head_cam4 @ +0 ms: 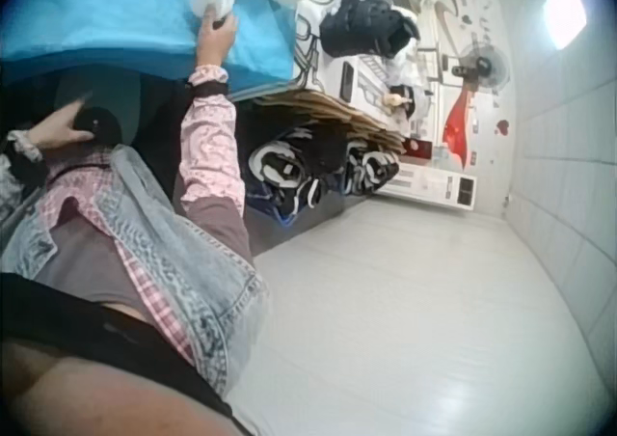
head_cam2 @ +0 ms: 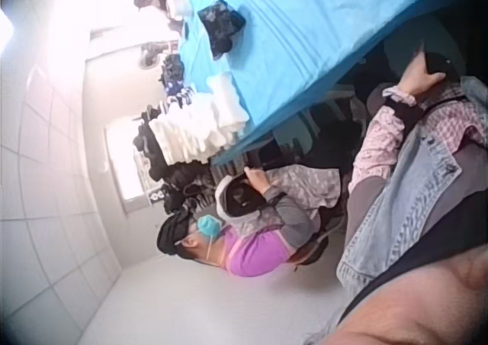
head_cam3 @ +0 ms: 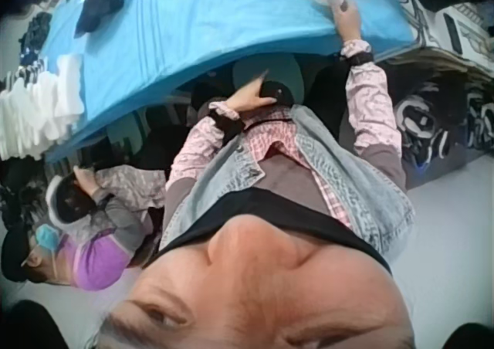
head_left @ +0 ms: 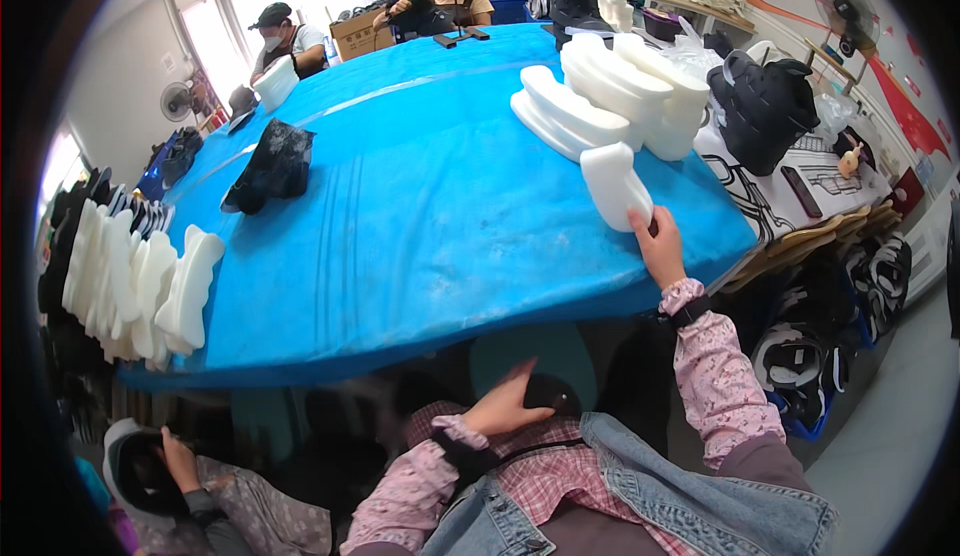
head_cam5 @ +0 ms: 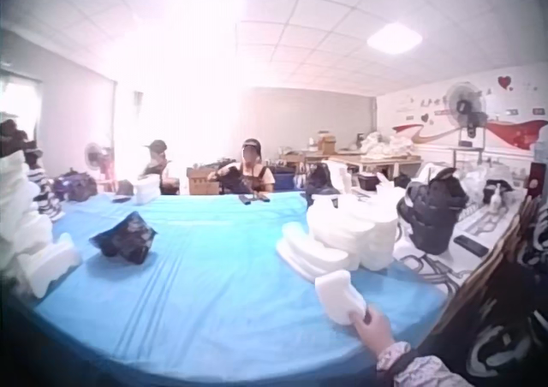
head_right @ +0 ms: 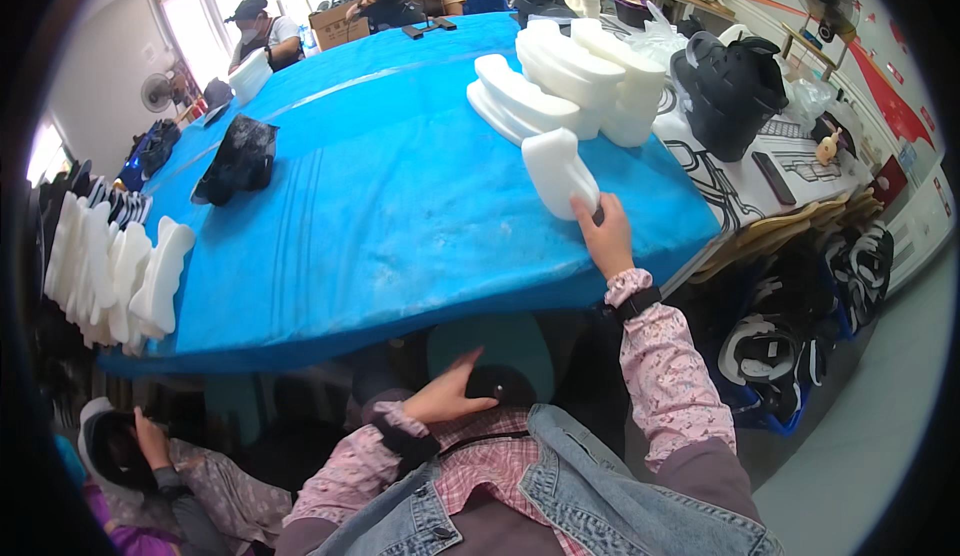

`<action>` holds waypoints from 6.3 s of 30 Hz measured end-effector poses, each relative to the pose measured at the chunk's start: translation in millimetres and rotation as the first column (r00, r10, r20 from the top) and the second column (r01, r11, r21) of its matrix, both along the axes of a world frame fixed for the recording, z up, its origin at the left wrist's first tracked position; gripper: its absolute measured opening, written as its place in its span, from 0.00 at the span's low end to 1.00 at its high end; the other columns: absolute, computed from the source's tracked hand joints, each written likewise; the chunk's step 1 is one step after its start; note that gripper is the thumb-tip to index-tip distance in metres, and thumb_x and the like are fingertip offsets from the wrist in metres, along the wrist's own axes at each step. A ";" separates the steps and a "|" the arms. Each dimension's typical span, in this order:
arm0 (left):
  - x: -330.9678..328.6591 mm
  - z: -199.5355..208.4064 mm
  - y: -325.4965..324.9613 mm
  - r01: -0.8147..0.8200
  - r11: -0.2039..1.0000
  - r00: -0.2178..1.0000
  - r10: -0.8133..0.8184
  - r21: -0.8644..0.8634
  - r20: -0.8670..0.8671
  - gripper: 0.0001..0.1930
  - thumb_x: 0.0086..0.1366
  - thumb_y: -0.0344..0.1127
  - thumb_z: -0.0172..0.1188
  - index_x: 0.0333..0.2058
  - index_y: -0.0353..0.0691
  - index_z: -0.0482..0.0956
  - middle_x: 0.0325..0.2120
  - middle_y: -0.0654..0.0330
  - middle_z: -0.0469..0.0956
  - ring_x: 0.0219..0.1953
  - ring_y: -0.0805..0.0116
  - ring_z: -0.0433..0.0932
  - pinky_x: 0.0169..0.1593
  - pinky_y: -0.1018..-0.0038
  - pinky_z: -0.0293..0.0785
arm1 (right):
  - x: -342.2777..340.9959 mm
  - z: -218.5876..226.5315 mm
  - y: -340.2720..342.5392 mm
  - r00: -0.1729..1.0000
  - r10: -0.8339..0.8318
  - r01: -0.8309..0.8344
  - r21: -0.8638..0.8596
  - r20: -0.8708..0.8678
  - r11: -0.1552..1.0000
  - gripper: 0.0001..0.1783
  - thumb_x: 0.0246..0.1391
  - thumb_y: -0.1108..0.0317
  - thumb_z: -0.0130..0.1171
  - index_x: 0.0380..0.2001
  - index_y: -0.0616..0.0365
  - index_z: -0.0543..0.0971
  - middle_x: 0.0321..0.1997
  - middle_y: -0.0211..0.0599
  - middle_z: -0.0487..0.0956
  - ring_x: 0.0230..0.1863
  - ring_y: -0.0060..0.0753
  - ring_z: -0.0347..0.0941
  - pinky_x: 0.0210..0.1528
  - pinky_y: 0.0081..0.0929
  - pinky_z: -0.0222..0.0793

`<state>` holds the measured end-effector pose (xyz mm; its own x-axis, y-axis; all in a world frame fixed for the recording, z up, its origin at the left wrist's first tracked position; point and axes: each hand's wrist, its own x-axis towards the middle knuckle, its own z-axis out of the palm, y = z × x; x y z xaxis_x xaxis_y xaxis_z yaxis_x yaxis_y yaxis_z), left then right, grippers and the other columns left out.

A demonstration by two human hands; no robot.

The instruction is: Manually assembling and inspecting foam and fabric shoe components at a production table.

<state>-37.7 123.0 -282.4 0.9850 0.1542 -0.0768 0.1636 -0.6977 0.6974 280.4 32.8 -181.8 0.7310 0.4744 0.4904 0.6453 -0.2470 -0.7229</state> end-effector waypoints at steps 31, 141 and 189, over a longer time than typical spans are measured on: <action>44.2 -92.6 19.3 -0.477 0.840 0.878 0.465 -0.258 -0.111 0.11 0.60 0.41 0.59 0.27 0.38 0.80 0.25 0.55 0.79 0.31 0.58 0.77 0.38 0.66 0.69 | -5.8 -0.2 2.2 0.958 -0.036 0.062 -0.084 0.286 0.995 0.28 0.50 0.43 0.58 0.23 0.63 0.74 0.25 0.39 0.71 0.24 0.38 0.68 0.27 0.33 0.64; 35.0 122.2 160.5 -0.393 0.888 0.919 0.380 -0.239 -0.101 0.33 0.67 0.60 0.41 0.50 0.31 0.71 0.42 0.56 0.76 0.42 0.69 0.74 0.48 0.75 0.67 | -115.2 -315.8 -309.5 0.831 -0.304 -0.367 -0.871 -0.465 0.327 0.19 0.45 0.57 0.58 0.38 0.59 0.77 0.36 0.46 0.77 0.43 0.46 0.75 0.44 0.38 0.72; -48.9 207.2 413.2 -0.621 -0.004 0.646 0.565 0.784 0.514 0.03 0.52 0.30 0.57 0.23 0.49 0.74 0.29 0.60 0.75 0.39 0.59 0.74 0.56 0.57 0.58 | -45.5 -8.4 57.0 0.869 0.357 -0.288 0.235 -0.343 0.928 0.26 0.48 0.55 0.65 0.45 0.61 0.70 0.40 0.43 0.76 0.41 0.37 0.73 0.44 0.32 0.68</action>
